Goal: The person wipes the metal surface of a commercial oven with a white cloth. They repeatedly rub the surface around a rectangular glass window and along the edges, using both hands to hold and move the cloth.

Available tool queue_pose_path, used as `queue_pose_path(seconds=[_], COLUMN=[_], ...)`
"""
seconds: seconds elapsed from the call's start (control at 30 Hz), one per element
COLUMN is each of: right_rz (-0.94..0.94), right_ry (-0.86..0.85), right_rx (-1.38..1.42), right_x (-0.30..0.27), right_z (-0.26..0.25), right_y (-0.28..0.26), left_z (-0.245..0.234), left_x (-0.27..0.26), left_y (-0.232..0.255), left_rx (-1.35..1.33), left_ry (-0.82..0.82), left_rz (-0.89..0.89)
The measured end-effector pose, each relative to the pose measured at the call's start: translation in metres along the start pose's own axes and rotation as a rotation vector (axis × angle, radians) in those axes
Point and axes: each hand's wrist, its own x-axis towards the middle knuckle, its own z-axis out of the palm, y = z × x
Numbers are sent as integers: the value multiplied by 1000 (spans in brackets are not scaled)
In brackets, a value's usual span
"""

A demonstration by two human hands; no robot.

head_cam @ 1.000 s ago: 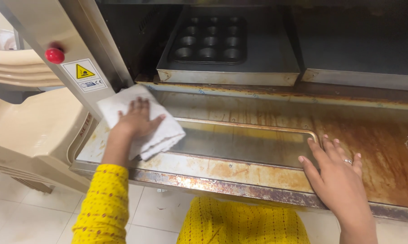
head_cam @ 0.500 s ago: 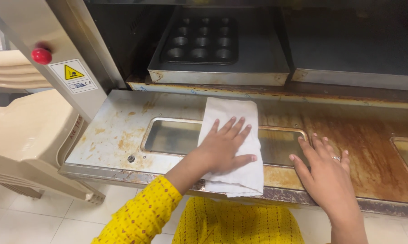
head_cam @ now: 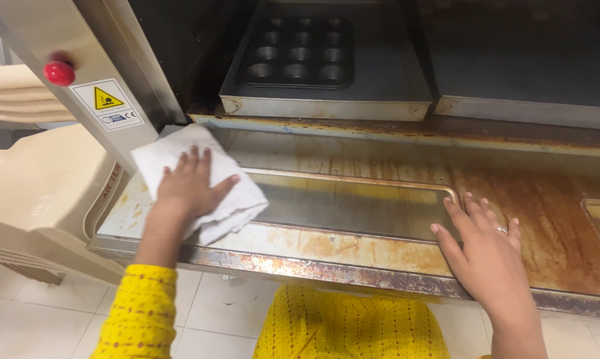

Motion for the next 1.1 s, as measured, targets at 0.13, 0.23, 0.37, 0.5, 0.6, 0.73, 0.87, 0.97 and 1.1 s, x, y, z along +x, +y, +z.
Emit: queue_pose_path(seconds=[0.13, 0.23, 0.37, 0.5, 0.6, 0.73, 0.87, 0.97, 1.1], right_rz=[5, 8, -4, -17, -17, -15, -9, -22, -13], right_ry=[-6, -9, -7, 5, 12, 13, 15, 25, 15], right_rx=[-3, 1, -5, -8, -14, -19, -23, 1, -2], right_x=[0, 0, -1, -1, -2, -2, -2, -3, -2], right_z=[0, 0, 1, 3, 4, 5, 6, 4, 3], right_y=[0, 0, 1, 2, 3, 3, 3, 3, 2], left_z=[14, 26, 40, 49, 46, 44, 41, 41, 40], left_x=[-16, -35, -74, -117, -130, -133, -124, -110, -85], left_y=[-44, -65, -74, -59, -37, 2, 22, 35, 58], left_rx=[-166, -253, -259, -254, -218, -254, -247, -184, -110], left_ry=[131, 194, 310, 453, 493, 494, 498, 475, 399], left_rz=[99, 180, 185, 150, 159, 142, 187, 161, 97])
